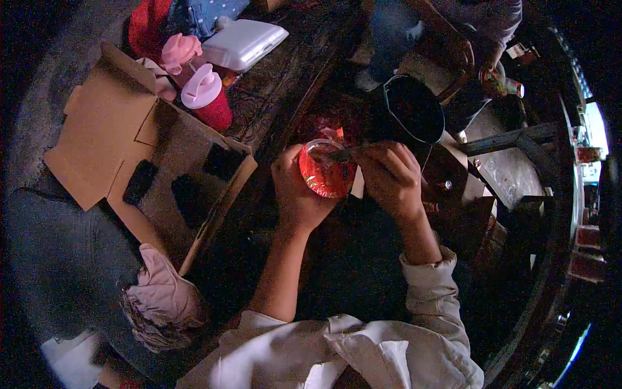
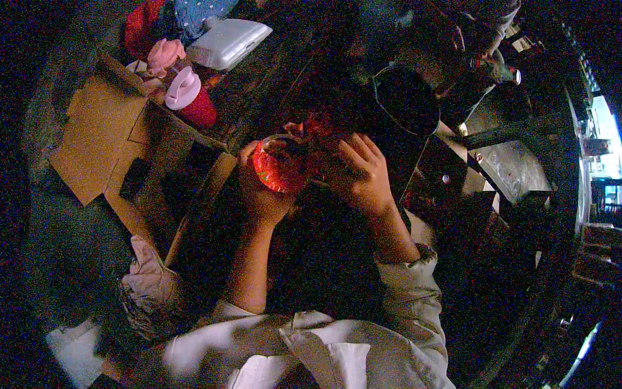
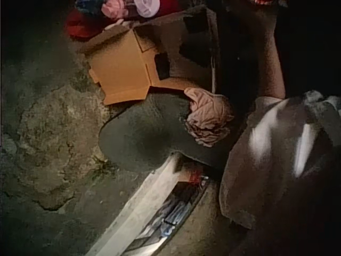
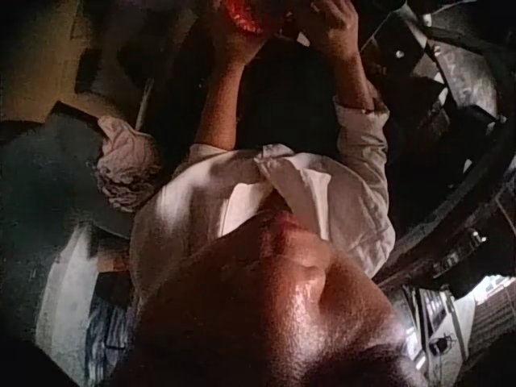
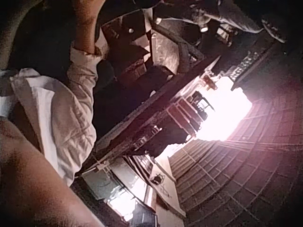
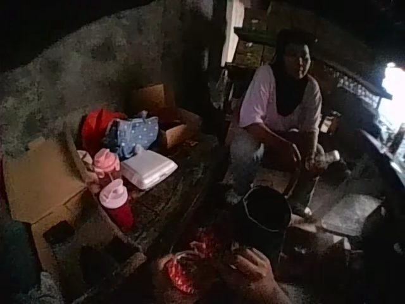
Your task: The person places a packet and a straw into a clear plastic cup and then moves the cup to a stack or a cardboard box.
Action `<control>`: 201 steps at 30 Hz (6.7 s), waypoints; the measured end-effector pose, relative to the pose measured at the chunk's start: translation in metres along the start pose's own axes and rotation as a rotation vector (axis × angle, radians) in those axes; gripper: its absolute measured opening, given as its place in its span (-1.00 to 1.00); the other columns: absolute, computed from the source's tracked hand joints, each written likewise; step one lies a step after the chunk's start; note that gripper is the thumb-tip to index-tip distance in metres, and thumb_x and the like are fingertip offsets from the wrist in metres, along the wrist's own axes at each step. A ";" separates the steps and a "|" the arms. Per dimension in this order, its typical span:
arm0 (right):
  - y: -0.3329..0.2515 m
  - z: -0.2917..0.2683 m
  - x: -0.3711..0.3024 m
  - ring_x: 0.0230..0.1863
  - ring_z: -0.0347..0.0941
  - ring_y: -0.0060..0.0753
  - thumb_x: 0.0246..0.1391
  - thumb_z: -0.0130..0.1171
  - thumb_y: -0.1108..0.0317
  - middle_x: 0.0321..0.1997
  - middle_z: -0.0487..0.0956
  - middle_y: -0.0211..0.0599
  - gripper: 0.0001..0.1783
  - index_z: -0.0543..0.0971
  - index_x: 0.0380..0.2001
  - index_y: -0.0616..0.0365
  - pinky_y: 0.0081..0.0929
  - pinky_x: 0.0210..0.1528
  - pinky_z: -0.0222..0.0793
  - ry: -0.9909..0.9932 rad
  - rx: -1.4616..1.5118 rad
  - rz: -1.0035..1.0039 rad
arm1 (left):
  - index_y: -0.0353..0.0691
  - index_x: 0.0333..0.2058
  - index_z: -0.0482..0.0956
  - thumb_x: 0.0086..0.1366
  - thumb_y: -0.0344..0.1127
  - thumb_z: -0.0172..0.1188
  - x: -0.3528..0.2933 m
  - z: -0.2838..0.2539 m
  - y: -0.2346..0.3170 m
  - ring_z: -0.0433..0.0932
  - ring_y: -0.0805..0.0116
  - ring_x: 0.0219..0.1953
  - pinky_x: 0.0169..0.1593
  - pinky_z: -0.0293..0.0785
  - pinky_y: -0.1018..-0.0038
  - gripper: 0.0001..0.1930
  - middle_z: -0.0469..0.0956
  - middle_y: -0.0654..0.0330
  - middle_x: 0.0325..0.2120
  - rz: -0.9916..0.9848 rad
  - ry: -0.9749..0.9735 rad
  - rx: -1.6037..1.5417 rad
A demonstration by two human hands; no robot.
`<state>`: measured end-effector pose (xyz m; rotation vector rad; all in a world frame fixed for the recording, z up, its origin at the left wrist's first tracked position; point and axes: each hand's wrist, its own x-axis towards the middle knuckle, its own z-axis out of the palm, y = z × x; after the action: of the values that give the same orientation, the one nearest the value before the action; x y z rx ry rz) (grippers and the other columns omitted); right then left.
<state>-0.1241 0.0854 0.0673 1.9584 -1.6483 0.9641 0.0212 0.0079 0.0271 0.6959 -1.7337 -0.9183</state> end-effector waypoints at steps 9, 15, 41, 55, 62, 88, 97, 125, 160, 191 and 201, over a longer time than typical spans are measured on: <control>0.001 0.004 -0.005 -0.36 0.49 -0.35 -0.35 0.26 0.57 -0.41 0.55 -0.39 -0.75 0.61 -0.45 0.12 -0.44 -0.34 0.42 -0.067 0.030 0.013 | -0.23 -0.22 0.43 -0.30 -0.19 0.50 0.001 -0.001 0.009 0.46 0.22 -0.22 -0.11 0.34 0.37 -0.39 0.49 0.15 -0.29 -0.076 0.001 0.011; 0.003 0.009 -0.010 -0.37 0.49 -0.36 -0.36 0.26 0.55 -0.40 0.54 -0.38 -0.74 0.61 -0.44 0.13 -0.44 -0.35 0.44 -0.069 0.080 0.044 | -0.19 -0.22 0.45 -0.28 -0.21 0.48 0.001 -0.001 0.006 0.43 0.24 -0.20 -0.11 0.33 0.37 -0.42 0.45 0.18 -0.31 -0.049 -0.094 -0.014; 0.024 0.002 -0.022 -0.33 0.49 -0.32 -0.34 0.24 0.57 -0.33 0.56 -0.35 -0.71 0.59 -0.39 0.17 -0.44 -0.33 0.43 -0.112 0.078 0.005 | -0.21 -0.19 0.45 -0.23 -0.18 0.46 0.005 0.003 0.000 0.54 0.21 -0.25 -0.16 0.44 0.35 -0.42 0.54 0.14 -0.29 -0.018 -0.170 -0.258; 0.023 0.009 -0.027 -0.30 0.48 -0.29 -0.42 0.23 0.50 -0.32 0.54 -0.33 -0.67 0.58 -0.39 0.14 -0.36 -0.31 0.45 -0.102 0.053 -0.079 | -0.21 -0.12 0.41 -0.17 -0.14 0.44 0.000 -0.003 0.008 0.51 0.21 -0.13 -0.04 0.40 0.33 -0.38 0.51 0.13 -0.19 -0.101 -0.267 -0.207; 0.028 0.015 -0.033 -0.32 0.48 -0.27 -0.40 0.24 0.50 -0.35 0.53 -0.33 -0.67 0.59 -0.38 0.16 -0.36 -0.33 0.45 -0.110 0.118 -0.035 | -0.23 -0.13 0.42 -0.13 -0.01 0.41 -0.005 0.001 0.004 0.51 0.25 -0.15 -0.07 0.41 0.36 -0.37 0.51 0.14 -0.21 -0.178 -0.312 -0.297; 0.036 0.016 -0.052 -0.33 0.50 -0.26 -0.38 0.29 0.51 -0.32 0.54 -0.30 -0.73 0.61 -0.44 0.16 -0.42 -0.34 0.47 -0.114 0.204 -0.002 | -0.23 -0.13 0.41 -0.10 0.17 0.32 -0.006 -0.001 0.001 0.50 0.27 -0.16 -0.05 0.39 0.36 -0.31 0.51 0.14 -0.25 -0.298 -0.532 -0.294; 0.038 0.012 -0.050 -0.31 0.51 -0.27 -0.42 0.25 0.56 -0.28 0.55 -0.25 -0.66 0.59 -0.38 0.21 -0.44 -0.33 0.47 -0.154 0.201 -0.005 | -0.22 -0.12 0.38 -0.14 -0.03 0.38 -0.012 0.008 -0.007 0.50 0.28 -0.18 -0.06 0.39 0.35 -0.37 0.49 0.15 -0.25 -0.242 -0.428 -0.427; 0.028 -0.001 -0.027 -0.27 0.53 -0.20 -0.22 0.22 0.60 -0.02 0.48 -0.06 -0.44 0.36 -0.03 0.39 -0.42 -0.32 0.48 -0.193 0.118 -0.081 | -0.23 -0.12 0.40 -0.07 -0.28 0.36 -0.006 0.004 0.010 0.49 0.18 -0.12 -0.02 0.38 0.34 -0.50 0.49 0.07 -0.20 -0.225 -0.336 -0.221; 0.032 0.035 -0.069 -0.23 0.47 -0.47 -0.04 0.14 0.61 -0.26 0.55 -0.32 -0.76 0.49 -0.23 0.29 -0.58 -0.12 0.37 0.507 0.694 0.980 | -0.30 -0.01 0.25 0.04 -0.21 0.26 -0.010 0.005 0.005 0.40 0.32 -0.08 0.02 0.32 0.38 -0.42 0.38 0.12 -0.13 -0.360 -0.180 -0.464; 0.025 -0.009 -0.014 -0.27 0.48 -0.27 -0.35 0.18 0.50 -0.27 0.54 -0.34 -0.71 0.57 -0.39 0.14 -0.34 -0.23 0.44 -0.209 -0.045 -0.162 | -0.28 -0.22 0.41 0.04 -0.15 0.27 0.005 0.008 0.012 0.57 0.31 -0.33 -0.25 0.47 0.44 -0.59 0.56 0.13 -0.39 -0.224 -0.196 -0.401; 0.034 -0.013 -0.017 -0.27 0.50 -0.29 -0.33 0.15 0.51 -0.27 0.54 -0.30 -0.36 0.41 0.01 0.17 -0.41 -0.28 0.47 -0.254 -0.045 -0.249 | -0.22 -0.19 0.42 0.02 0.05 0.20 0.005 0.006 0.005 0.57 0.13 -0.37 -0.27 0.43 0.27 -0.49 0.56 0.14 -0.41 -0.015 -0.316 -0.164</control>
<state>-0.1614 0.0984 0.0600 2.2646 -1.4873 0.6008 0.0134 0.0083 0.0328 0.4754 -1.9014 -1.2171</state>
